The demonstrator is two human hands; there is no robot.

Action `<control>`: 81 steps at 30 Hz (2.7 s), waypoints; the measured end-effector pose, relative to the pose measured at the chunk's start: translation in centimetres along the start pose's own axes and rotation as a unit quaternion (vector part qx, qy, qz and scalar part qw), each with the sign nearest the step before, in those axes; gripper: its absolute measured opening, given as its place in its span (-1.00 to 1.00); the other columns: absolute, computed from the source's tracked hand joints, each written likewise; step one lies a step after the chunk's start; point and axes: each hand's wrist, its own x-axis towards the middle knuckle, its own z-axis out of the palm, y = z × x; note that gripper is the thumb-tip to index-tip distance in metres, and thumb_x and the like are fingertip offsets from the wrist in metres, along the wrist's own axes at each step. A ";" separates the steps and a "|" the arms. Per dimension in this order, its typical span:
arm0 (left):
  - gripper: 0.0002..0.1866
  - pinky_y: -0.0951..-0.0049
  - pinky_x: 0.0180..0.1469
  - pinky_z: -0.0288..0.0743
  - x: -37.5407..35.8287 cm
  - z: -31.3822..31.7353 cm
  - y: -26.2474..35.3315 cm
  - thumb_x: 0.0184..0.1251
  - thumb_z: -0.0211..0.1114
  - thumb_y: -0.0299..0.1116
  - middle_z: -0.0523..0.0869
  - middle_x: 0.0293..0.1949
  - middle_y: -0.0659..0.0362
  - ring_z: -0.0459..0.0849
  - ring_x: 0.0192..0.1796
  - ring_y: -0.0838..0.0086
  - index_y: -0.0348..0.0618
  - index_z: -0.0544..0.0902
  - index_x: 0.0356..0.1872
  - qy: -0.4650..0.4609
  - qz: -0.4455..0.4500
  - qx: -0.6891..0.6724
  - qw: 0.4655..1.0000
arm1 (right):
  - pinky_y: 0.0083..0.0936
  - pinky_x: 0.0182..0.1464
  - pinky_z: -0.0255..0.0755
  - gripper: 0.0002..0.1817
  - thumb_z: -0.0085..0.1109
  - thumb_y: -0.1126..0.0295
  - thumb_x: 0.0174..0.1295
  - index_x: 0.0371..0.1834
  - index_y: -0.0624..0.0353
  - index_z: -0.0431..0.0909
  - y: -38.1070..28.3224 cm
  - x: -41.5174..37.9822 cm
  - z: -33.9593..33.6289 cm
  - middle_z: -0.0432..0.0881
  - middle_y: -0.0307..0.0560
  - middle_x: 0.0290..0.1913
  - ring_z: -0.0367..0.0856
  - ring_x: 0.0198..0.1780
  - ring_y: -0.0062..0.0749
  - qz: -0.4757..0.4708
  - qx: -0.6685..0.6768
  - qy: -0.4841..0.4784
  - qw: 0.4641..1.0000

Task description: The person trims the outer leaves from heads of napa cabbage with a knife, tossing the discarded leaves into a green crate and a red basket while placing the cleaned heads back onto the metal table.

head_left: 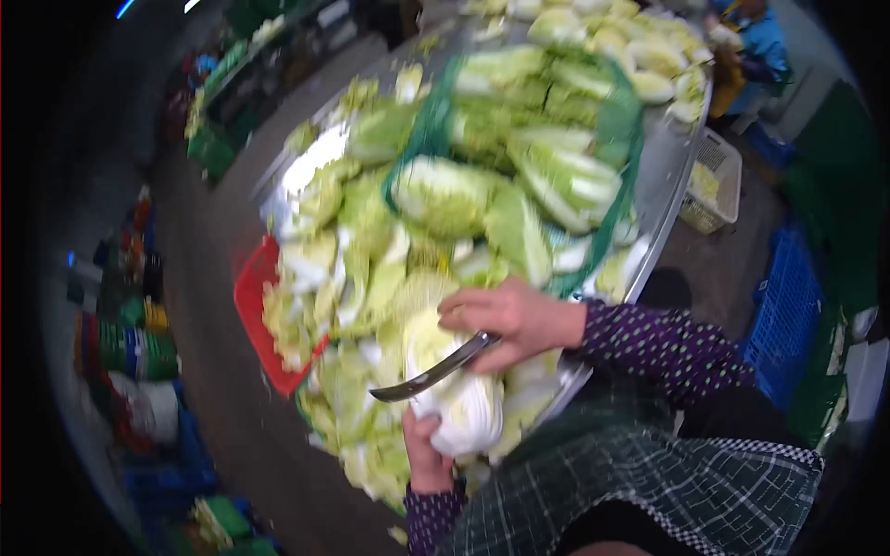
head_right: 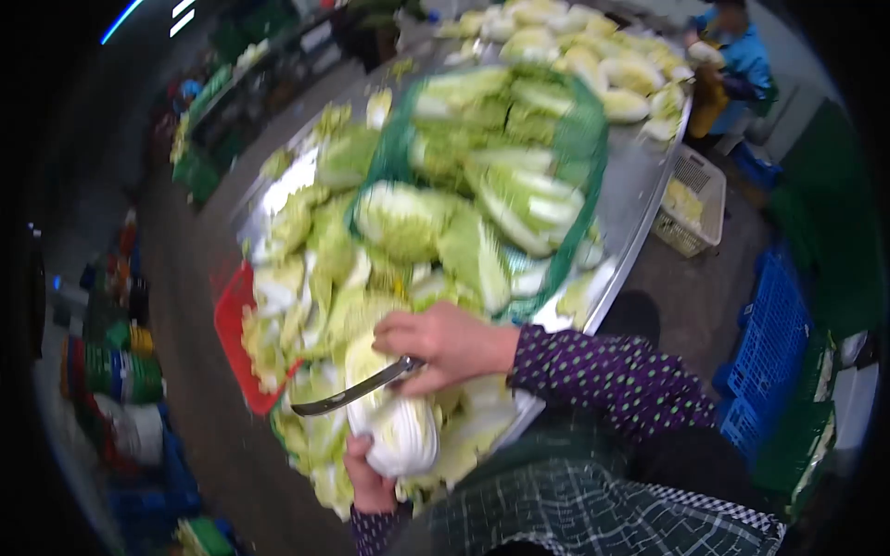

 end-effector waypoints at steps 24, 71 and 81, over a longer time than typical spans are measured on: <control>-0.10 0.21 0.27 0.38 1.6 0.3 -1.3 0.18 0.19 0.19 0.43 0.25 -0.05 0.48 0.24 0.19 -0.33 0.21 0.35 0.049 0.093 0.074 0.992 | -0.75 -0.64 0.23 -0.38 0.42 0.21 0.08 0.15 0.29 0.43 -2.8 -1.7 2.1 0.55 -0.29 -0.46 0.39 -0.64 -0.74 0.479 0.438 -0.026 0.760; -0.28 0.23 0.14 0.52 0.1 -0.8 -0.2 0.02 0.27 -0.32 0.54 0.12 -0.12 0.60 0.09 0.14 -0.46 0.31 0.24 0.016 0.073 0.093 0.993 | -0.72 -0.45 0.32 -0.52 0.34 0.36 0.01 0.01 0.31 0.48 -2.8 -3.7 4.0 0.61 -0.17 -0.33 0.49 -0.40 -0.71 0.346 0.242 -0.105 0.900; -0.17 0.10 0.24 0.43 1.1 -3.1 -1.6 0.11 0.19 0.06 0.48 0.20 -0.11 0.52 0.18 0.08 -0.32 0.27 0.32 -0.143 -0.019 -0.259 0.955 | -0.41 -0.42 0.47 -0.58 0.29 0.31 0.03 -0.06 0.29 0.50 0.2 -5.8 4.1 0.62 -0.02 -0.49 0.58 -0.52 -0.21 0.379 0.073 -0.067 0.920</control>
